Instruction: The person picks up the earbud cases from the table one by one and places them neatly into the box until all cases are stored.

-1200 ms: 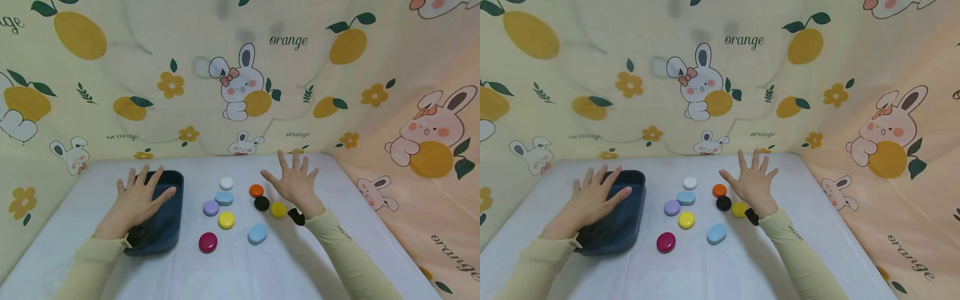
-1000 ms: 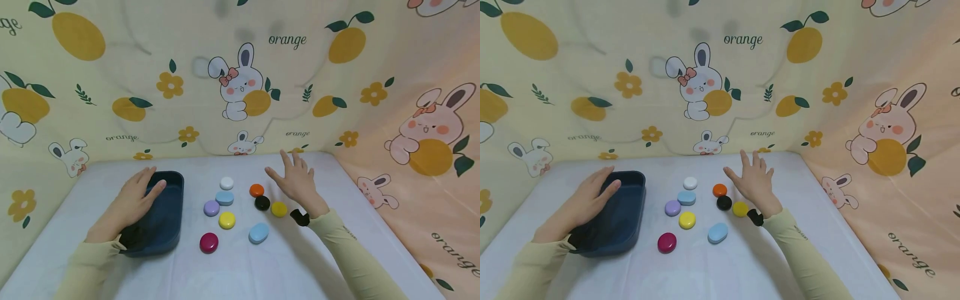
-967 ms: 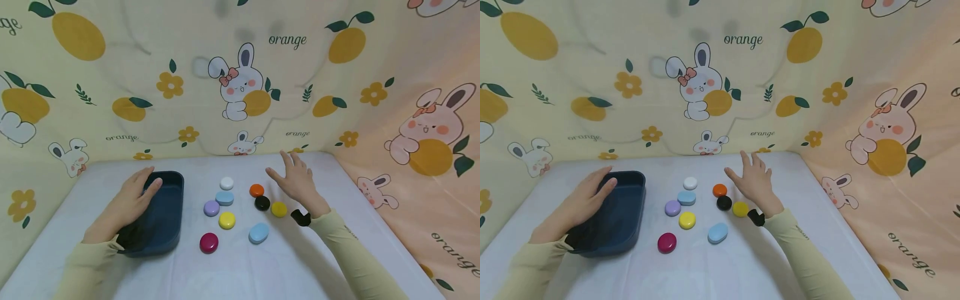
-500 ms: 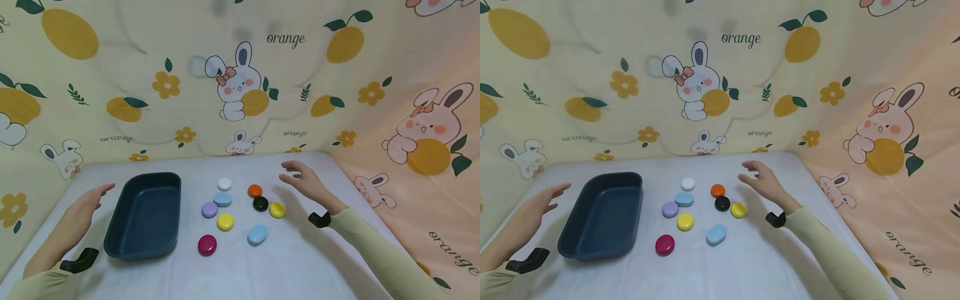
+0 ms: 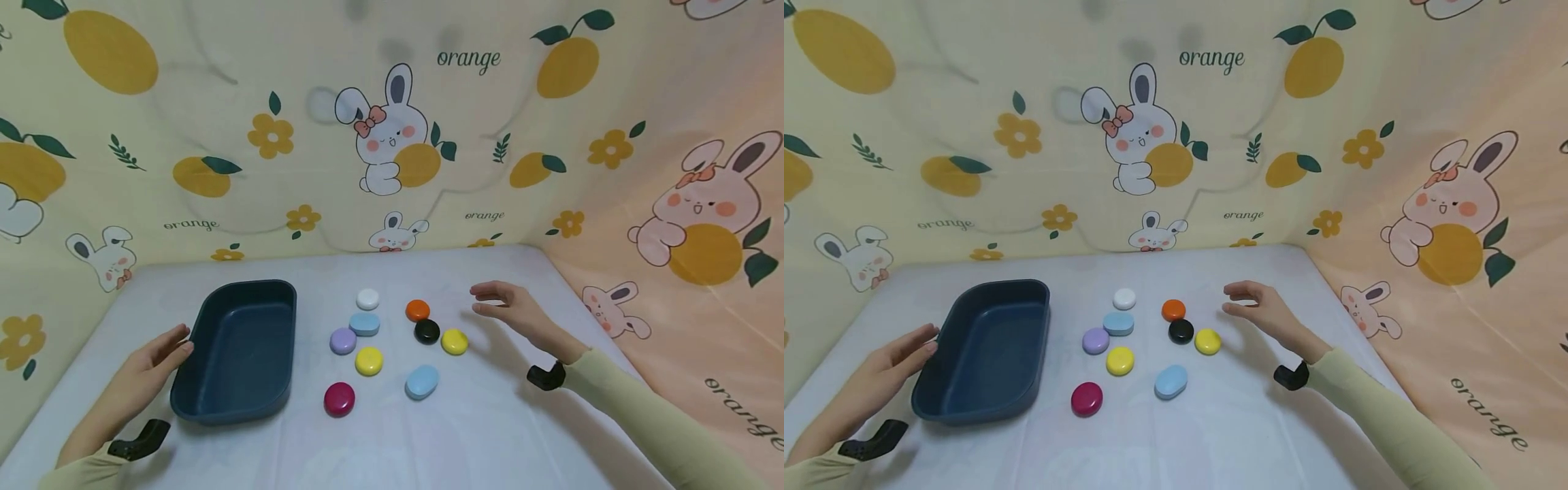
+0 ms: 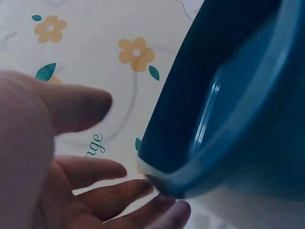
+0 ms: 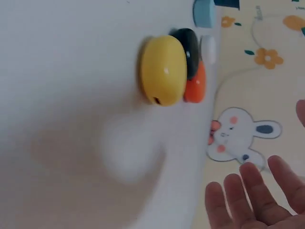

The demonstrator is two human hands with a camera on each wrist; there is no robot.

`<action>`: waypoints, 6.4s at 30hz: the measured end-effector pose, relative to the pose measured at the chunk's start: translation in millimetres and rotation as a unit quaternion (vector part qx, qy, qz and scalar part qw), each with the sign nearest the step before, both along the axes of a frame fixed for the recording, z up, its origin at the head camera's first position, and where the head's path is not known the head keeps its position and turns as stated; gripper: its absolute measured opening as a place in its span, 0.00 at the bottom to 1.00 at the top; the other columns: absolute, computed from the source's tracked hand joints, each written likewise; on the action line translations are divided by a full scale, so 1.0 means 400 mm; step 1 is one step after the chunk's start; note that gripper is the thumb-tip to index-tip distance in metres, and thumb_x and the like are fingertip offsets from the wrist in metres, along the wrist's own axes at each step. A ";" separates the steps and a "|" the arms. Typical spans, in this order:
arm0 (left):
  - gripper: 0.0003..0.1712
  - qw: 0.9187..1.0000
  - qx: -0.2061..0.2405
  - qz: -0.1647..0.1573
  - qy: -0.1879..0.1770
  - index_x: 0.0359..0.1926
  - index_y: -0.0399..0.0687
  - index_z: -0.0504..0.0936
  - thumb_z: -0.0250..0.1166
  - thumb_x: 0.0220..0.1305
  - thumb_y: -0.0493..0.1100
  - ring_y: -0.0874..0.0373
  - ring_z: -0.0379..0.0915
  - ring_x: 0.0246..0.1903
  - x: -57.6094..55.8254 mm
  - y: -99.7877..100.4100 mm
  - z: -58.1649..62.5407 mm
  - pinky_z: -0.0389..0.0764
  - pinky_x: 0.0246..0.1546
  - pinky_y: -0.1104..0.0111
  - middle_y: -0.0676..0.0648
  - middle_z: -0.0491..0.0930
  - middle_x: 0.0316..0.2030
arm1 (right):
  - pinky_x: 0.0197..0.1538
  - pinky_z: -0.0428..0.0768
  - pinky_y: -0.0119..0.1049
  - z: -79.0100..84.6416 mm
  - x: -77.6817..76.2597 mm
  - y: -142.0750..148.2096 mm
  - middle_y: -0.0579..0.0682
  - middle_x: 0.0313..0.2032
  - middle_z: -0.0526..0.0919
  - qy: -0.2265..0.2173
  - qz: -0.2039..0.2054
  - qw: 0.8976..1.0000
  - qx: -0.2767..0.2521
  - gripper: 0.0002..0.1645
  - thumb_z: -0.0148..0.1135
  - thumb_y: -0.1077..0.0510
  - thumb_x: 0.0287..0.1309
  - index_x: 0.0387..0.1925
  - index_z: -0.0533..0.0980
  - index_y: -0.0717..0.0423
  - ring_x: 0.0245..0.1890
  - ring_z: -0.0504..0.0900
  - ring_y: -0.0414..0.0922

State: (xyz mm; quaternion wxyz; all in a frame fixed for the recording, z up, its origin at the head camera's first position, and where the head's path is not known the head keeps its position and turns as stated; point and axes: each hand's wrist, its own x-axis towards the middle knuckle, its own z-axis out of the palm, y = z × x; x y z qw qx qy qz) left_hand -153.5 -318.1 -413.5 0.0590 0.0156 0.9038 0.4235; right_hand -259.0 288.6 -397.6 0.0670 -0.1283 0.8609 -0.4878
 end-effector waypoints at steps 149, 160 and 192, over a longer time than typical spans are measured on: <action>0.42 0.999 0.047 0.012 0.026 0.74 0.33 0.54 0.54 0.74 0.58 0.35 0.65 0.62 0.016 0.036 -0.052 0.77 0.55 0.52 0.28 0.59 0.68 | 0.50 0.82 0.35 0.009 0.038 -0.689 0.41 0.45 0.83 -0.024 0.218 0.971 -0.097 0.28 0.78 0.57 0.49 0.53 0.81 0.51 0.44 0.82 0.44; 0.42 0.998 0.054 0.017 0.025 0.74 0.33 0.54 0.55 0.74 0.57 0.36 0.64 0.63 0.011 0.039 -0.059 0.75 0.56 0.53 0.29 0.59 0.69 | 0.44 0.82 0.28 0.006 0.011 -0.812 0.39 0.39 0.84 -0.043 0.223 0.972 -0.057 0.27 0.80 0.62 0.44 0.49 0.82 0.55 0.38 0.81 0.39; 0.42 0.997 0.073 0.013 0.013 0.75 0.36 0.53 0.54 0.74 0.58 0.37 0.64 0.63 0.014 0.039 -0.060 0.78 0.54 0.55 0.29 0.59 0.69 | 0.49 0.82 0.33 0.016 0.020 -0.675 0.48 0.47 0.84 0.004 0.204 0.973 -0.105 0.23 0.76 0.61 0.51 0.50 0.81 0.56 0.50 0.81 0.52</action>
